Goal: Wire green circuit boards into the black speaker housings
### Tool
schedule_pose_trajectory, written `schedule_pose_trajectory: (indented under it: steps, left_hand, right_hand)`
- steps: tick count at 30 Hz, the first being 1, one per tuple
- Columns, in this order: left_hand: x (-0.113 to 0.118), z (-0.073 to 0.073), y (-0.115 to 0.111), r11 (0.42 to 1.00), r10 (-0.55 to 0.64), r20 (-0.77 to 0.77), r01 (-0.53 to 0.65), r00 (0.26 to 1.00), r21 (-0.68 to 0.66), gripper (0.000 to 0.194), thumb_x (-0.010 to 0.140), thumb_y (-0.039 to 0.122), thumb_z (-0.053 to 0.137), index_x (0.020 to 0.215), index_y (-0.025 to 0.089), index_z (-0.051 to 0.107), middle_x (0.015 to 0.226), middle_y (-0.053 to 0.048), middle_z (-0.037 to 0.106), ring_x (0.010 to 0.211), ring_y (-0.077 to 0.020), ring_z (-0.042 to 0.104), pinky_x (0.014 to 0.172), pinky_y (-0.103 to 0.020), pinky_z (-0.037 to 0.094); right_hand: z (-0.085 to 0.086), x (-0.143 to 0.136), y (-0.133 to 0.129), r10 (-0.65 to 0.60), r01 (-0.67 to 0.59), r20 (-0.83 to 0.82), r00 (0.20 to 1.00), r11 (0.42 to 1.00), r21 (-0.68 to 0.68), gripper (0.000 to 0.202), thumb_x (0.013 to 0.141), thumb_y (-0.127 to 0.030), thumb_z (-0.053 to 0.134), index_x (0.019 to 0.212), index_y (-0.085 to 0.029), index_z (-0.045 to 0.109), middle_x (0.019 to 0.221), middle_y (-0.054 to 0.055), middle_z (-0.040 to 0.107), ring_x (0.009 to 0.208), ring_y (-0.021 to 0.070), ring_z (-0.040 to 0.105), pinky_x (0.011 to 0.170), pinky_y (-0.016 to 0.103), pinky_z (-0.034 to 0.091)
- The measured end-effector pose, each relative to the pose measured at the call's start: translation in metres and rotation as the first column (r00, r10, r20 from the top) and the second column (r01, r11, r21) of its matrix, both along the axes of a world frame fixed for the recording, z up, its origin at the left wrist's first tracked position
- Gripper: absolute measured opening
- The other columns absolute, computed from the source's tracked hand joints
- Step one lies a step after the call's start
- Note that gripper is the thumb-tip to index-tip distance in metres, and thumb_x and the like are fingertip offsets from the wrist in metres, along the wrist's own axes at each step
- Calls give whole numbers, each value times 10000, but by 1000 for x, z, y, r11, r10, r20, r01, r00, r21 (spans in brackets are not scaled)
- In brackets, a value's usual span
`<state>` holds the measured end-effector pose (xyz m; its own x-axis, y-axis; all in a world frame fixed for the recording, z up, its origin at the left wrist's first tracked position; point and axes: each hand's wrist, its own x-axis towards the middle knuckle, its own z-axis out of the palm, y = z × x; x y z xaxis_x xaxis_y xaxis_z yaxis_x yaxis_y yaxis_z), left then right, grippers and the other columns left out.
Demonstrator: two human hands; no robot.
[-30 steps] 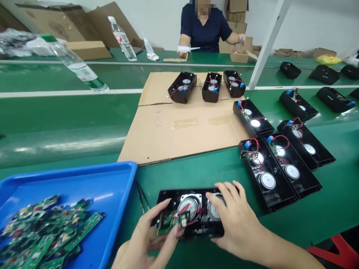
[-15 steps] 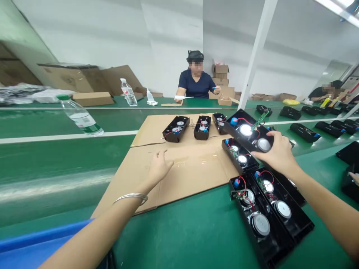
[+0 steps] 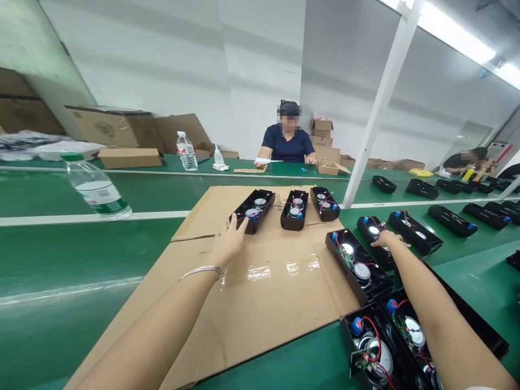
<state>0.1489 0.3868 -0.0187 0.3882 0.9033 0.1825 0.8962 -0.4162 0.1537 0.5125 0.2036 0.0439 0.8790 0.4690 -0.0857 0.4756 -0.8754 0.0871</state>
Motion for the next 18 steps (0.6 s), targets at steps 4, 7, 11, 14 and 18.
schedule_pose_trajectory:
  steps: [4, 7, 11, 14, 18]
  left_hand:
    - [6, 10, 16, 1000, 14, -48, -15, 999, -23, 474, 858, 284, 588, 1300, 199, 439, 1386, -116, 430, 1190, -302, 485, 935, -530, 443]
    - [8, 16, 15, 1000, -13, -67, 11, 998, -27, 376, 863, 280, 583, 1216, 174, 508, 1282, -102, 522, 1105, -263, 549, 893, -484, 477]
    - [-1, 19, -11, 999, -37, -84, 34, 996, -36, 274, 872, 256, 567, 1123, 149, 550, 1157, -86, 589, 950, -210, 615, 792, -406, 525]
    - [-24, 18, -46, 998, -53, -97, 49, 994, -42, 208, 883, 191, 493, 1063, 114, 564, 1085, -125, 611, 873, -223, 644, 714, -368, 530]
    - [-77, 9, -103, 994, -83, -85, 76, 993, -84, 201, 859, 220, 415, 926, 177, 600, 971, -121, 650, 830, -269, 671, 600, -328, 518]
  right_hand:
    - [23, -22, 33, 242, -242, 15, 970, 970, -23, 472, 843, -373, 617, 1243, -154, 495, 1311, 141, 463, 1244, 341, 391, 991, 610, 297]
    - [28, -54, 72, 503, -503, -31, 864, 864, 14, 400, 908, -350, 540, 1268, -190, 473, 1338, 94, 438, 1191, 268, 451, 983, 509, 375]
    - [9, -93, 119, 635, -636, -115, 764, 771, 24, 454, 894, -315, 568, 1313, -210, 430, 1393, 96, 373, 1209, 283, 432, 978, 519, 384]
    - [-5, -106, 139, 601, -609, -169, 781, 793, 4, 482, 883, -324, 586, 1319, -203, 420, 1385, 106, 379, 1191, 287, 451, 956, 515, 409]
    - [-11, -113, 150, 618, -632, -214, 756, 775, 9, 453, 885, -351, 581, 1287, -187, 449, 1322, 106, 443, 1120, 261, 510, 911, 482, 452]
